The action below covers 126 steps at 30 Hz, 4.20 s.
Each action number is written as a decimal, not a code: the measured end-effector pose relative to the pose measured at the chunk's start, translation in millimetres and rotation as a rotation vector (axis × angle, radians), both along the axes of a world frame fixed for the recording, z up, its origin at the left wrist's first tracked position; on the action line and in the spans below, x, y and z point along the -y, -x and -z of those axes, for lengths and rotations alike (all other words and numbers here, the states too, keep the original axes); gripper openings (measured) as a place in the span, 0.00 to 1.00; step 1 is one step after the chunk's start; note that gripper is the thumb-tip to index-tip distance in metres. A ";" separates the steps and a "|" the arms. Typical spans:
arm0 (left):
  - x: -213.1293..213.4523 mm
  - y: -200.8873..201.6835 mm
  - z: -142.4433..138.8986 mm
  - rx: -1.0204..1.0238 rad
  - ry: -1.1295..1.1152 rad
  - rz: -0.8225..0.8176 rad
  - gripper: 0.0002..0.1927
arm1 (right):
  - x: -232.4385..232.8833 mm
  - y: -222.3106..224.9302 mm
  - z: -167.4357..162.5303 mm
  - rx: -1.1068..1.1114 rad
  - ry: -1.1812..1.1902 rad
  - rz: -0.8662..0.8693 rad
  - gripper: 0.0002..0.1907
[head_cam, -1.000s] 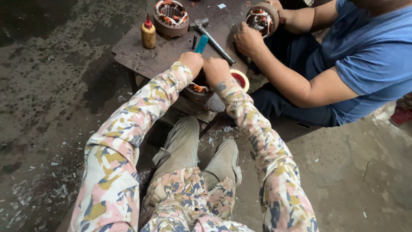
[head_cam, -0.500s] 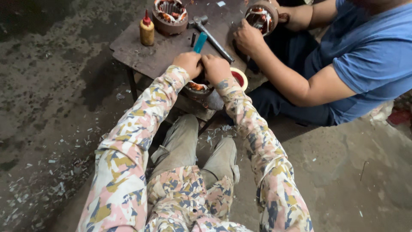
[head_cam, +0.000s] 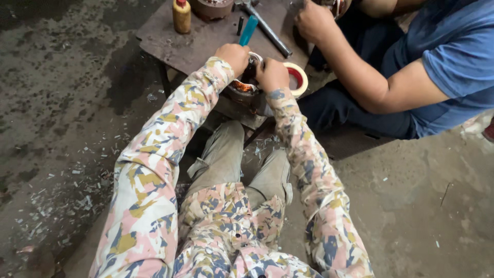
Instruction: The person sits on the floor and wraps a motor stator with white tape. They repeatedly tear off pieces of tape and press them around the copper windings to secure them.
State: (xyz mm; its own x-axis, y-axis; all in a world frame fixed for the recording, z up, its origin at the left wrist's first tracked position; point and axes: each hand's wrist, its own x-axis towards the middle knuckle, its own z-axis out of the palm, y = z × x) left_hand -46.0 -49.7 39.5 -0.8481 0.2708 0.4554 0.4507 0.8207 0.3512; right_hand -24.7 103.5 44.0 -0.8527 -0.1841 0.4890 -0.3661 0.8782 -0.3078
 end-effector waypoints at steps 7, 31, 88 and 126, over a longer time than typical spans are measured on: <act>0.3 4.8 -10.5 -0.103 0.242 0.054 0.09 | -16.0 7.3 -8.4 0.090 -0.049 -0.211 0.13; 16.3 -19.9 3.4 -0.305 -0.274 0.047 0.18 | -43.1 5.2 0.5 0.633 0.469 -0.167 0.27; -32.7 -9.1 -18.2 -0.363 0.459 0.574 0.13 | -112.3 -72.3 54.6 -0.215 -0.099 -0.007 0.13; 14.6 -281.3 -117.4 -0.200 -0.709 0.419 0.09 | -92.3 -271.3 -70.6 -0.264 0.177 0.179 0.10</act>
State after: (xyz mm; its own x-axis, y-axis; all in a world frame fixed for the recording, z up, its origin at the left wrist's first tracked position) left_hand 235.3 -64.3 156.9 -0.6270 0.1385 0.7666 0.7766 0.1877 0.6013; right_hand 246.6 195.9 114.6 -0.7041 0.0640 0.7072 -0.2981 0.8773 -0.3762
